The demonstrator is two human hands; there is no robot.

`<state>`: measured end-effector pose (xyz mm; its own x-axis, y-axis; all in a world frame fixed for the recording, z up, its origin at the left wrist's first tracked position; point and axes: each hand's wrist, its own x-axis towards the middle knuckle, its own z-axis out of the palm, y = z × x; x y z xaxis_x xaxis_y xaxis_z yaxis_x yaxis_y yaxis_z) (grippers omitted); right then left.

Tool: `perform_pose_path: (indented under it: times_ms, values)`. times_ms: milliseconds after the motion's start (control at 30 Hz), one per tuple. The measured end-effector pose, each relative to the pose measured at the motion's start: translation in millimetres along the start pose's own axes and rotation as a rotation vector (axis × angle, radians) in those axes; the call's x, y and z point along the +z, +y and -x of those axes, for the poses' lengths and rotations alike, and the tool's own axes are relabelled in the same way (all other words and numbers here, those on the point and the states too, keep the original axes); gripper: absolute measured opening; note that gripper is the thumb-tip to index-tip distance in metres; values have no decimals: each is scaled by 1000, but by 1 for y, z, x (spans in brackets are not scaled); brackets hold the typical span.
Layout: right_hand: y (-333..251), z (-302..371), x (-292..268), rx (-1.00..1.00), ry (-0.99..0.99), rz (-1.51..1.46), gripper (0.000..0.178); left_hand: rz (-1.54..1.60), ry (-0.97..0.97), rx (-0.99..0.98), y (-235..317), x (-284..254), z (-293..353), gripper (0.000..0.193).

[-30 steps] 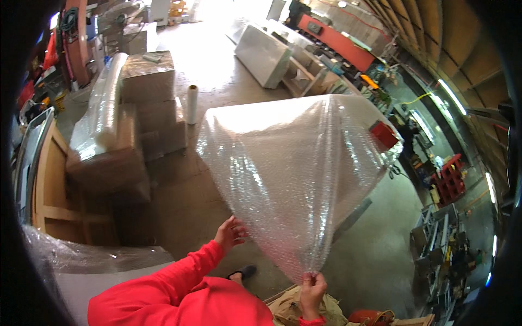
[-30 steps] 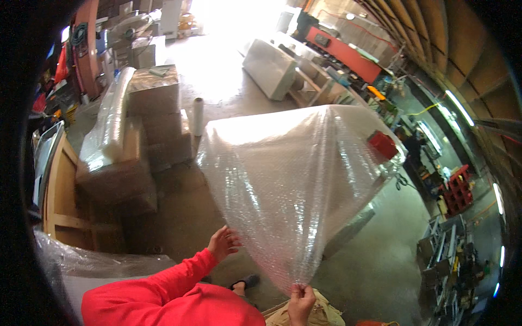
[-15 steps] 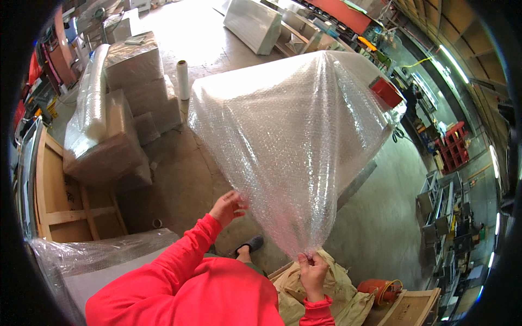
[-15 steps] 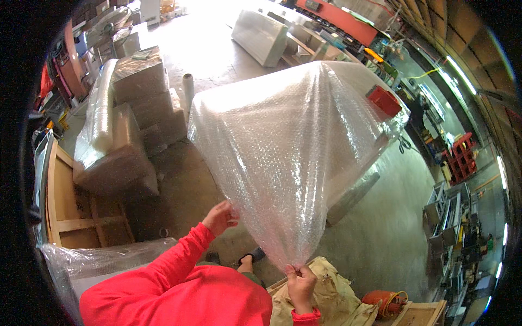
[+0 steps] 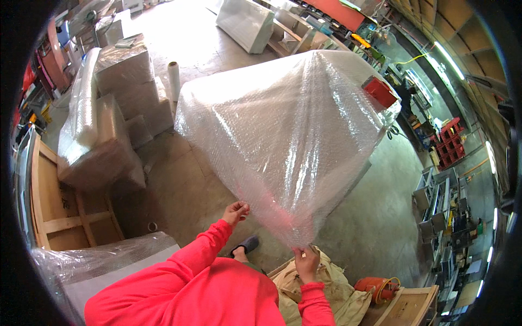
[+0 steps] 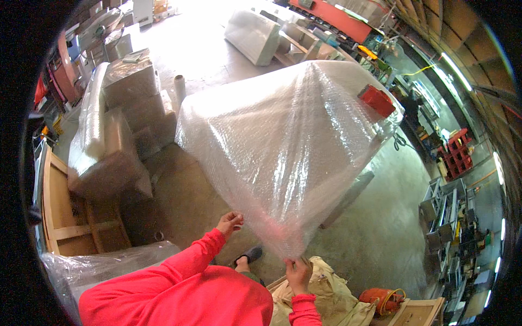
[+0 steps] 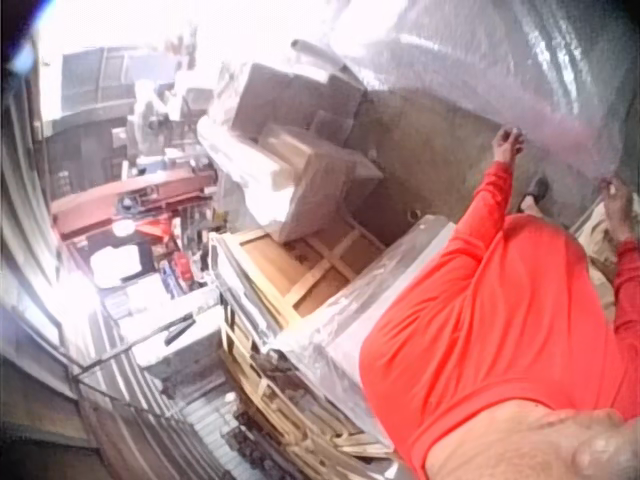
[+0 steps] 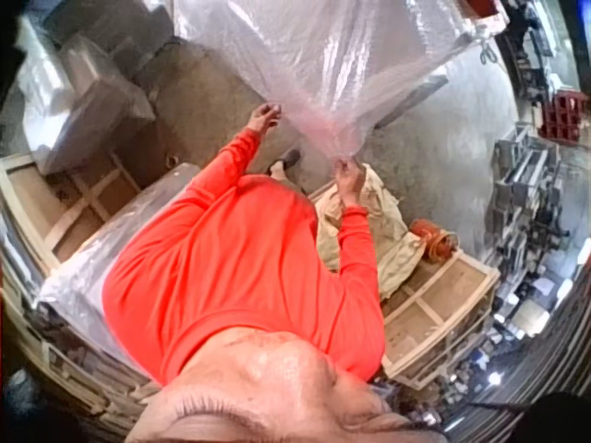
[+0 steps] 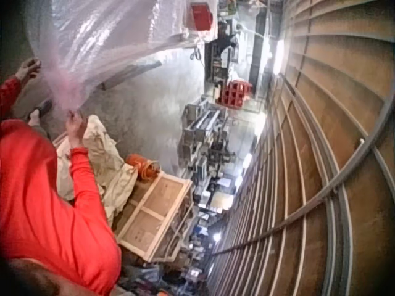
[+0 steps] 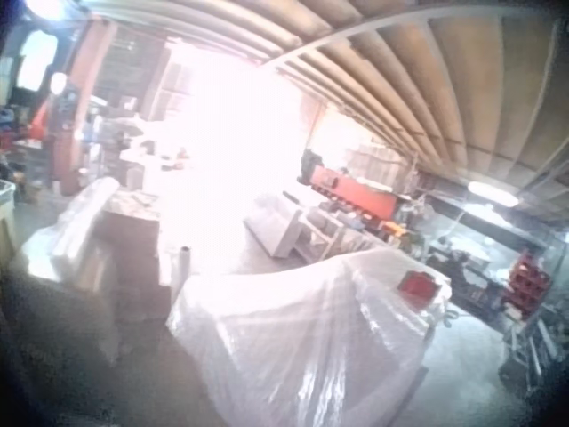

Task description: The person wraps a large piece of furniture with bubble wrap and secures it using a handheld tape dispenser. They move around the item to cover all sides, applying tape to hold the wrap in place.

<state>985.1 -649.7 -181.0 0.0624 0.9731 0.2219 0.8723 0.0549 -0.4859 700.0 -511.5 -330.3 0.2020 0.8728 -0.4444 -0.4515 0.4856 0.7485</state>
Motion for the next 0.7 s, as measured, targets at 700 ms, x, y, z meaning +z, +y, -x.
perform_pose_path:
  times_ms: [700]
  values:
    - [70,-106,-7,-324,-218,90,30,-674,30,632,-16,115,56,24]
